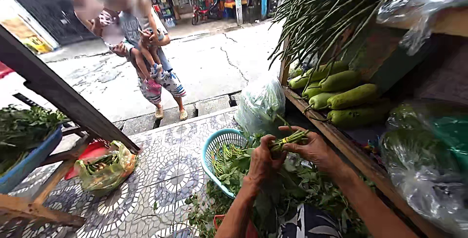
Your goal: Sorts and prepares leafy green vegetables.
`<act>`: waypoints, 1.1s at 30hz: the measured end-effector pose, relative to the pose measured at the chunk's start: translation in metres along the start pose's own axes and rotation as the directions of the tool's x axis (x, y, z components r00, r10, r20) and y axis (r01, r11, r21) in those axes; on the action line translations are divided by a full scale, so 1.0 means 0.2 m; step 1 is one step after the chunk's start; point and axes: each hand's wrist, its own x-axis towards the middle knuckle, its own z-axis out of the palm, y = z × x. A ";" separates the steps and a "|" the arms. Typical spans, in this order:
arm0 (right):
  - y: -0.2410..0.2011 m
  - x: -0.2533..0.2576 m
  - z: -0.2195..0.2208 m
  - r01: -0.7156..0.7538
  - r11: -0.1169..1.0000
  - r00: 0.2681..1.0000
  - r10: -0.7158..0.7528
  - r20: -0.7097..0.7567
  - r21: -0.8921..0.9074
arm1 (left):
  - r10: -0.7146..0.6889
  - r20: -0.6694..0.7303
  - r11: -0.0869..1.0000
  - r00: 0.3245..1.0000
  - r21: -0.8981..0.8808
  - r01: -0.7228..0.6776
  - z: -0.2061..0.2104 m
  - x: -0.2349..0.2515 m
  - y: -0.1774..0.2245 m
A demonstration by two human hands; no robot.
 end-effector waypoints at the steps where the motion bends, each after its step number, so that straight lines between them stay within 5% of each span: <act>1: -0.07 -0.05 -0.02 0.035 0.999 0.997 -0.032 -0.071 0.041 | 0.042 0.001 0.999 0.999 0.000 -0.042 0.02 0.05 0.08; 5: -0.29 -0.23 -0.16 0.226 0.973 0.931 -0.205 -0.301 0.038 | 0.168 0.164 0.966 0.972 -0.225 -0.129 -0.01 0.22 0.36; 8: -0.44 -0.36 -0.33 0.262 0.948 0.852 -0.138 -0.506 0.182 | 0.160 0.513 0.928 0.843 -0.370 0.049 -0.01 0.30 0.48; 10: -0.47 -0.44 -0.45 0.244 0.947 0.825 -0.089 -0.558 0.210 | 0.159 0.610 0.912 0.776 -0.391 0.122 0.08 0.30 0.55; 16: -0.43 -0.75 -0.66 -0.010 0.994 0.812 -0.056 -0.581 -0.109 | -0.037 0.495 0.792 0.868 -0.515 0.327 0.34 0.10 0.74; 20: -0.33 -1.04 -0.72 -0.206 0.951 0.790 0.024 -0.612 -0.229 | -0.278 0.446 0.666 0.851 -0.549 0.505 0.53 -0.11 0.83; 27: -0.05 -1.48 -0.69 -0.439 0.882 0.639 0.173 -0.750 -0.171 | -0.570 0.595 0.468 0.566 -0.332 0.819 0.97 -0.74 0.67; 33: 0.39 -1.54 -0.53 -0.606 0.794 0.629 0.435 -0.645 -0.056 | -0.595 0.729 0.350 0.338 -0.144 0.926 1.21 -1.34 0.30</act>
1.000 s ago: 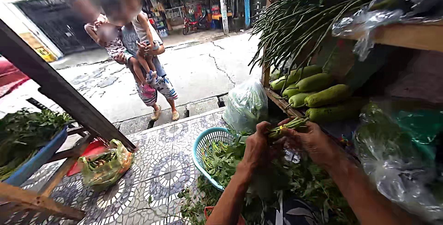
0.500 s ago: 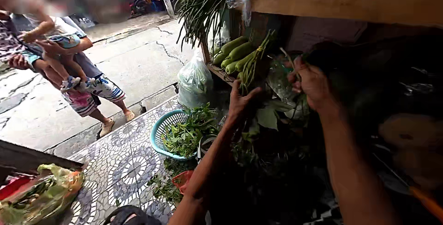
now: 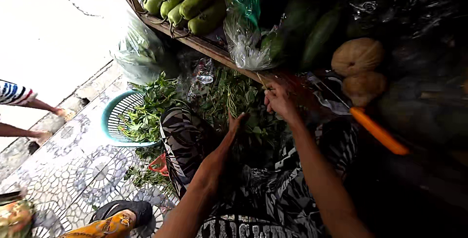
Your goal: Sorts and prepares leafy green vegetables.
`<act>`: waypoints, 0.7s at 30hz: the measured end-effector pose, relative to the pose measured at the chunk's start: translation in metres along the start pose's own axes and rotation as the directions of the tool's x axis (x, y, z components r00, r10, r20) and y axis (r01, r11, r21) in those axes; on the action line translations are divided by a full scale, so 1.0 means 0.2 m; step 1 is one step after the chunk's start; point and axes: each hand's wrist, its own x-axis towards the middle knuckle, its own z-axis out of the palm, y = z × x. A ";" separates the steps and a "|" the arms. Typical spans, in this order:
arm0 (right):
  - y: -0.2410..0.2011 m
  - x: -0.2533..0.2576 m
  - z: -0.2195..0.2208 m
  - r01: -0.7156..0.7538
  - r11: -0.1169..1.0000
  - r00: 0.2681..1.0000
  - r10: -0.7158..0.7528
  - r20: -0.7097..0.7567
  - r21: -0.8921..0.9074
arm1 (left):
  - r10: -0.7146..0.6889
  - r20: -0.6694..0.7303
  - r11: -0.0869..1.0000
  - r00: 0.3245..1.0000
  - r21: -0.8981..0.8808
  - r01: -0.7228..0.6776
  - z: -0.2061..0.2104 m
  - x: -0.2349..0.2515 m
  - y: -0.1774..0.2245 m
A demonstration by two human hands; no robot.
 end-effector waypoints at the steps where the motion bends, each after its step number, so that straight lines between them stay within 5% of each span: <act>1: 0.06 -0.01 0.05 -0.025 1.000 0.999 0.025 0.025 0.013 | -0.016 -0.033 1.000 0.999 -0.013 0.015 -0.01 0.00 -0.02; 5: 0.16 0.05 0.21 -0.124 0.989 0.988 0.116 0.102 0.081 | -0.075 -0.078 0.991 0.994 -0.120 0.066 -0.01 0.01 -0.01; 11: 0.22 0.16 0.39 -0.210 0.960 0.976 0.196 0.092 0.187 | -0.055 0.059 0.960 0.997 -0.270 0.069 0.07 -0.08 0.02; 16: 0.46 0.21 0.57 -0.397 0.898 0.914 0.368 0.170 0.191 | -0.205 0.134 0.974 0.970 -0.065 0.215 0.05 -0.12 -0.04; 21: 0.51 0.22 0.61 -0.439 0.888 0.889 0.408 0.208 0.136 | -0.283 0.058 0.957 0.957 0.083 0.278 0.02 -0.07 -0.04</act>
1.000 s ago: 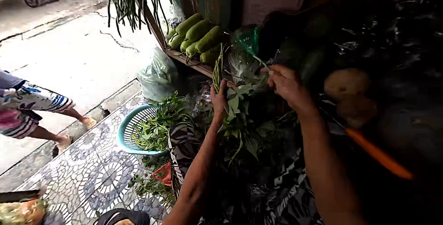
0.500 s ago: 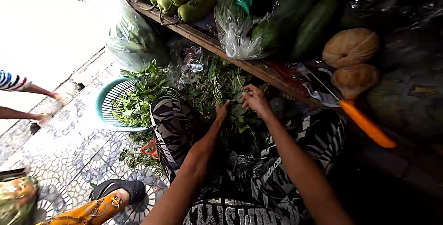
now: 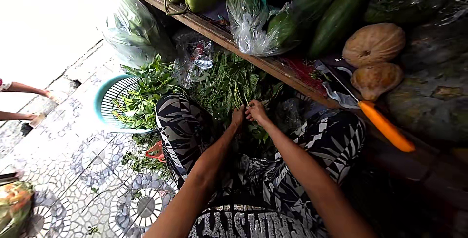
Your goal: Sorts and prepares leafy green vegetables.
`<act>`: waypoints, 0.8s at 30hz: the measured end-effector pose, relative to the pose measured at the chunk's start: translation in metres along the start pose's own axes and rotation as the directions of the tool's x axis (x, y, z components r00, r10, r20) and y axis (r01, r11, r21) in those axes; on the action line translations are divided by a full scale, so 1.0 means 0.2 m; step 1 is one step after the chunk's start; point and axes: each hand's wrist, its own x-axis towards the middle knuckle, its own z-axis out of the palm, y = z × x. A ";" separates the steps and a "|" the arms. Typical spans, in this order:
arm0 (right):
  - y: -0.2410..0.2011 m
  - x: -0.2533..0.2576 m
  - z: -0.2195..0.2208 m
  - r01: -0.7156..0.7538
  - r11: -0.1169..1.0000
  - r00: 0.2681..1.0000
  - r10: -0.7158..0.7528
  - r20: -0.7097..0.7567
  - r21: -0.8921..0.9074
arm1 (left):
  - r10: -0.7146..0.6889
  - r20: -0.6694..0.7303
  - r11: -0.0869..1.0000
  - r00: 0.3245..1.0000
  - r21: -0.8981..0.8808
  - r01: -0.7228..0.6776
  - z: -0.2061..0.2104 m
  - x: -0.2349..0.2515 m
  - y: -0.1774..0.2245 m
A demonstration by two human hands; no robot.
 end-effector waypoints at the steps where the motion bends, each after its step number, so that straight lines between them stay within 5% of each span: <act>1: -0.01 0.00 -0.01 0.003 1.000 1.000 -0.003 -0.009 -0.008 | 0.001 -0.019 1.000 1.000 0.018 0.000 0.00 0.01 0.00; 6: -0.18 -0.15 -0.12 0.143 0.965 0.985 -0.159 -0.059 -0.222 | 0.132 -0.088 0.989 0.987 0.083 -0.125 0.09 -0.23 0.17; 9: -0.31 -0.25 -0.26 0.260 0.882 0.942 -0.321 -0.096 -0.393 | 0.399 -0.232 0.909 0.887 0.228 -0.349 0.06 -0.43 0.42; 13: -0.31 -0.29 -0.40 0.348 0.845 0.882 -0.442 -0.163 -0.406 | 0.710 -0.443 0.678 0.547 0.220 -0.702 -0.23 -0.67 0.81; 14: -0.29 -0.28 -0.41 0.349 0.847 0.882 -0.442 -0.165 -0.402 | 0.748 -0.542 0.571 0.383 0.233 -0.787 -0.33 -0.69 0.95; 15: -0.28 -0.27 -0.41 0.336 0.850 0.888 -0.430 -0.165 -0.406 | 0.748 -0.619 0.458 0.240 0.221 -0.861 -0.44 -0.73 1.08; 17: -0.27 -0.25 -0.37 0.289 0.856 0.909 -0.386 -0.158 -0.428 | 0.681 -0.730 0.298 0.062 0.199 -0.934 -0.71 -0.82 1.30; 19: -0.27 -0.24 -0.33 0.256 0.857 0.923 -0.354 -0.150 -0.448 | 0.600 -0.799 0.295 0.029 0.187 -0.937 -1.00 -0.89 1.42; 24: -0.22 -0.20 -0.26 0.197 0.848 0.949 -0.291 -0.120 -0.492 | 0.491 -0.847 0.638 0.205 0.189 -0.747 -1.69 -0.81 1.27</act>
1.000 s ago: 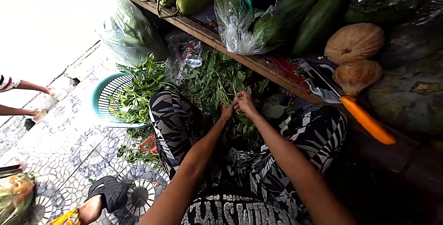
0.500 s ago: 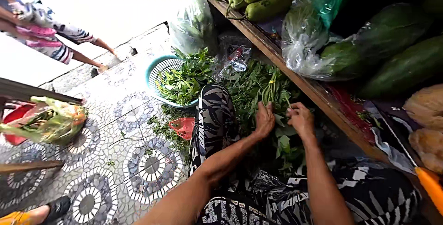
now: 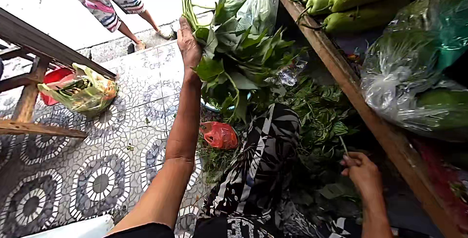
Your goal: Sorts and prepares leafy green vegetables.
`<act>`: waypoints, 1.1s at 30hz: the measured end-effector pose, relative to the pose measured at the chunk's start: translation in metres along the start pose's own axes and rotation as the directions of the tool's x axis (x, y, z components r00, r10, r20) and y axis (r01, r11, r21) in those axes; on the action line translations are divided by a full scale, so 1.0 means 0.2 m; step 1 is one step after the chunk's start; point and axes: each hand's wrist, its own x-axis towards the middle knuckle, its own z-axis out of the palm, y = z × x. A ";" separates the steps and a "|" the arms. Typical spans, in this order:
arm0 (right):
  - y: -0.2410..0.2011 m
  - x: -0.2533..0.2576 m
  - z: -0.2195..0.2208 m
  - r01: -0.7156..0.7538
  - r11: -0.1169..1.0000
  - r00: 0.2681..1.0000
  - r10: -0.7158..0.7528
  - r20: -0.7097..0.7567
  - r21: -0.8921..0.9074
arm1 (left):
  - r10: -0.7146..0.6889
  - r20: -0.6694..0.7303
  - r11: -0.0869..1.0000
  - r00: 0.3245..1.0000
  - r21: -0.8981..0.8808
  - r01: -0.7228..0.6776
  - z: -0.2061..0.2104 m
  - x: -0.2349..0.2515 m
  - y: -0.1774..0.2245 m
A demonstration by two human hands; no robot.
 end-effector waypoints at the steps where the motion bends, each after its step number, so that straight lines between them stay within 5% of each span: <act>1: 0.01 0.01 0.02 -0.006 1.000 1.000 0.006 0.008 -0.011 | -0.075 0.027 0.994 0.997 0.081 0.072 -0.07 0.06 -0.14; 7: 0.06 0.04 0.11 -0.078 0.995 0.993 0.084 0.077 -0.069 | -0.416 -0.055 0.813 0.908 0.425 0.398 -0.31 0.22 -1.22; 10: 0.06 0.02 0.12 -0.119 0.987 0.983 0.133 0.130 -0.108 | -0.531 -0.059 0.587 0.845 0.694 0.417 -0.33 0.24 -1.52; 12: 0.06 0.00 0.12 -0.140 0.982 0.976 0.159 0.152 -0.126 | -0.596 -0.045 0.382 0.802 0.862 0.333 -0.27 0.28 -1.54; 14: 0.07 0.00 0.13 -0.166 0.975 0.965 0.191 0.177 -0.147 | -0.549 -0.001 0.265 0.836 0.948 0.176 -0.19 0.35 -1.52; 17: 0.08 0.02 0.15 -0.180 0.970 0.955 0.213 0.208 -0.164 | -0.406 0.224 0.416 0.886 0.909 -0.039 -0.13 0.48 -1.61; 20: -0.01 0.01 0.18 -0.162 0.969 0.955 0.202 0.218 -0.188 | -0.438 0.314 0.572 0.842 0.820 -0.007 -0.07 0.55 -1.71; 22: -0.06 0.01 0.20 -0.126 0.969 0.962 0.173 0.213 -0.214 | -0.502 0.345 0.546 0.793 0.838 -0.018 -0.08 0.57 -1.78; 24: -0.10 0.00 0.19 -0.098 0.969 0.967 0.147 0.210 -0.225 | -0.601 0.283 0.391 0.747 0.920 -0.034 -0.07 0.56 -1.81; 27: -0.10 0.01 0.17 -0.097 0.968 0.963 0.150 0.224 -0.230 | -0.613 0.203 0.268 0.764 0.962 -0.041 0.00 0.53 -1.78; 31: -0.08 0.02 0.17 -0.127 0.964 0.953 0.184 0.239 -0.233 | -0.418 0.208 0.369 0.884 0.928 -0.043 0.14 0.56 -1.73; 33: -0.10 0.05 0.20 -0.120 0.966 0.955 0.175 0.238 -0.230 | -0.485 0.089 0.431 0.870 0.890 0.149 0.20 0.59 -1.73</act>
